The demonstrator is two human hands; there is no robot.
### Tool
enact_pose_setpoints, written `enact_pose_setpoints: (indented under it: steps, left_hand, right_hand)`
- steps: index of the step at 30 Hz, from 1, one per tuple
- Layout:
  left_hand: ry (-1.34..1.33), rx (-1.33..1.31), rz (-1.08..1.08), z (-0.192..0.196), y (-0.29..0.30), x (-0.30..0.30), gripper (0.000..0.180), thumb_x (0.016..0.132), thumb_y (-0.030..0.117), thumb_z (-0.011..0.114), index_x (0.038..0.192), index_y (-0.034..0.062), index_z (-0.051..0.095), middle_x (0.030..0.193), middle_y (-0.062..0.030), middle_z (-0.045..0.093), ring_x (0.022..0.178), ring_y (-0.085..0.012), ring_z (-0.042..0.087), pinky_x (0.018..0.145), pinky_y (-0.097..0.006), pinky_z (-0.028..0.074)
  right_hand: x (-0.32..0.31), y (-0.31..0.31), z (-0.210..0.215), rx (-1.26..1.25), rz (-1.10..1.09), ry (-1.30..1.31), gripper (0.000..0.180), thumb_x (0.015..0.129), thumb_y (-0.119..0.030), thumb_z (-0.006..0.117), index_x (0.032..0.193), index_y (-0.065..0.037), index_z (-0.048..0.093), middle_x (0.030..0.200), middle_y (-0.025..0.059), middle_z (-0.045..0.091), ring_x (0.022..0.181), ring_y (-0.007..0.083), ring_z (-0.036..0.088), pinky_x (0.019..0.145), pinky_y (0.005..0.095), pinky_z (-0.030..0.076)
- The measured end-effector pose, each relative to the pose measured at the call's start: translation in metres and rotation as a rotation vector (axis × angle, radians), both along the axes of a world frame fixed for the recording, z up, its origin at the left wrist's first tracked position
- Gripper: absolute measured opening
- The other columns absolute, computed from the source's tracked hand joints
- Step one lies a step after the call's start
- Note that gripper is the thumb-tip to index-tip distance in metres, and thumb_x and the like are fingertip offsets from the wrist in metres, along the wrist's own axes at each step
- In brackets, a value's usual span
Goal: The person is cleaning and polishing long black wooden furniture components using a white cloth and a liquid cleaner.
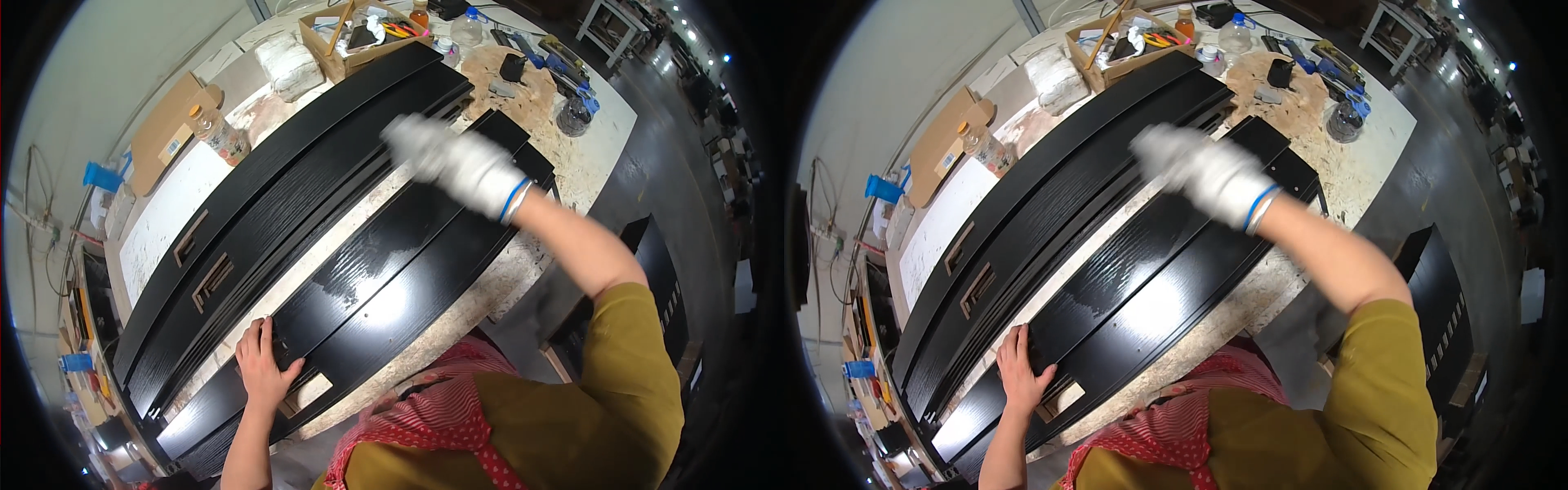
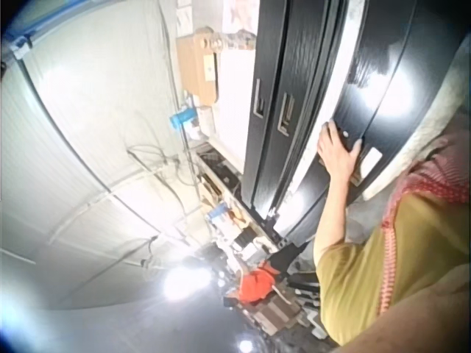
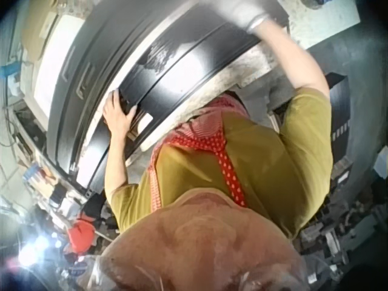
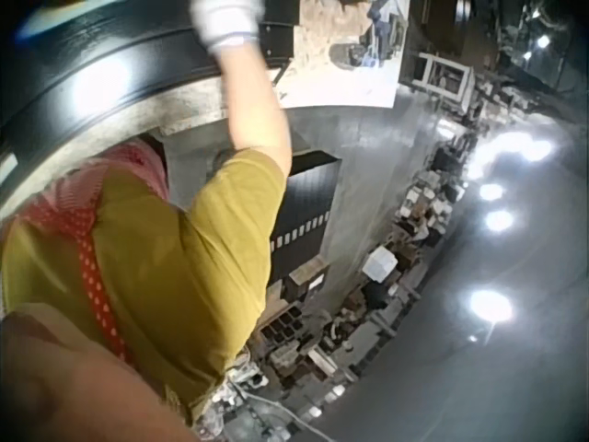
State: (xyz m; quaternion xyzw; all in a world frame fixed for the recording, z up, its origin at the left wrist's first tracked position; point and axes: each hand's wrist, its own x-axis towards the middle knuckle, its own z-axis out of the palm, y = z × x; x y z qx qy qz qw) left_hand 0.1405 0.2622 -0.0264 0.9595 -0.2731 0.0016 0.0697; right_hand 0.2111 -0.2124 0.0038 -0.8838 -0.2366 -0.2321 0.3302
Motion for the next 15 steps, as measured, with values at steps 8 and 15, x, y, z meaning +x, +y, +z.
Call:
enact_pose_setpoints:
  steps: [8,15]
  left_hand:
    - [0.056,0.032,0.030,0.002,0.000,0.000,0.095,0.059,0.039,0.079,0.139,0.0018,0.043,0.136,-0.0187,0.045,0.123,-0.0372,0.043,0.106,-0.049,0.031]
    - [0.040,0.031,-0.014,-0.002,-0.008,0.009,0.093,0.067,0.052,0.070,0.139,0.0011,0.042,0.135,-0.0205,0.045,0.123,-0.0389,0.043,0.106,-0.050,0.030]
  right_hand:
    - [-0.015,-0.009,0.014,-0.213,-0.069,0.216,0.036,0.097,-0.026,0.045,0.129,-0.012,0.053,0.131,0.0161,0.055,0.114,0.0315,0.057,0.098,0.0377,0.046]
    - [0.033,-0.143,-0.013,-0.057,-0.419,0.614,0.027,0.098,-0.028,0.045,0.116,-0.010,0.054,0.108,0.0134,0.060,0.098,0.0311,0.062,0.082,0.0387,0.051]
